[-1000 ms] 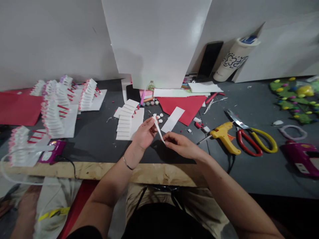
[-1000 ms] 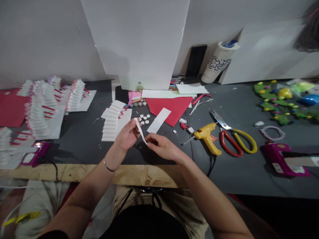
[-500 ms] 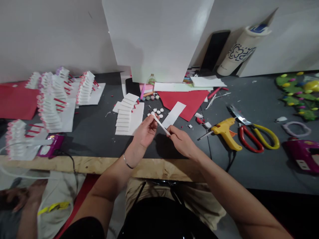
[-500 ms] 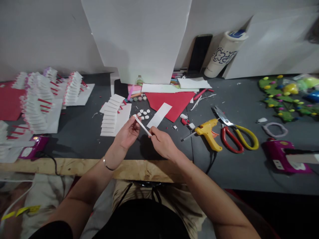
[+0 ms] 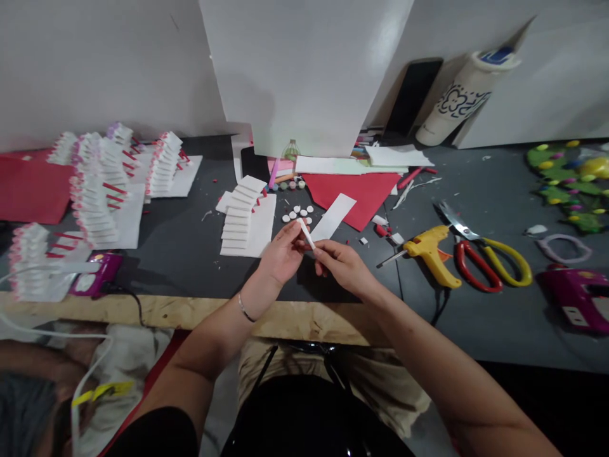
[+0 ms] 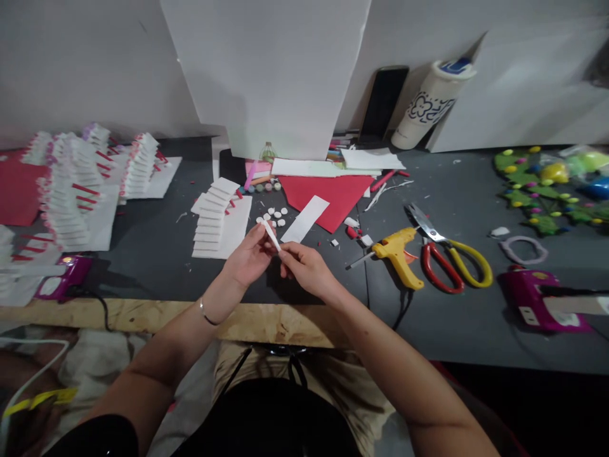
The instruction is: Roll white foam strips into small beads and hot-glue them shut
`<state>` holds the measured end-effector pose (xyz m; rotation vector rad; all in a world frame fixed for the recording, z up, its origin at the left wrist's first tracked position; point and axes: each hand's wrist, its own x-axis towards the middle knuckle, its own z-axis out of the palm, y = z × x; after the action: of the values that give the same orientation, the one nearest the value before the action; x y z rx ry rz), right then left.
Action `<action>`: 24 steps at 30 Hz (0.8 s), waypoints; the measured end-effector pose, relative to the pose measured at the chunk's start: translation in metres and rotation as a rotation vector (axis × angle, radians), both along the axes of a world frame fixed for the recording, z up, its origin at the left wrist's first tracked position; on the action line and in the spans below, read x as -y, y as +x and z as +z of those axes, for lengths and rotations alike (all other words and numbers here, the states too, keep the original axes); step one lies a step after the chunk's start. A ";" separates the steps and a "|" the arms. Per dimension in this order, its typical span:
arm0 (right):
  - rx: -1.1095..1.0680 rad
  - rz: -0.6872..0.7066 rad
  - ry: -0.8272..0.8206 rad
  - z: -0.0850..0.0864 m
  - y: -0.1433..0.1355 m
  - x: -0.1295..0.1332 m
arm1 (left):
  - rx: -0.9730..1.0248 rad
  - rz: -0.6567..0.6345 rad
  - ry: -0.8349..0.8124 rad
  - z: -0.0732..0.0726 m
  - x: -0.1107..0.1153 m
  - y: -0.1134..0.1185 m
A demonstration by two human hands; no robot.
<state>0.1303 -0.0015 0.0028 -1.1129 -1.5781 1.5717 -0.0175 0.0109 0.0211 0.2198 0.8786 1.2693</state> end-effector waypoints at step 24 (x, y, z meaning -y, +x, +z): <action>-0.060 -0.217 0.149 -0.006 0.001 -0.002 | 0.003 -0.069 0.037 -0.007 0.007 0.009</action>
<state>0.1318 0.0002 -0.0028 -1.1041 -1.4563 1.3121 -0.0085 0.0039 0.0139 0.2754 0.8389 1.2218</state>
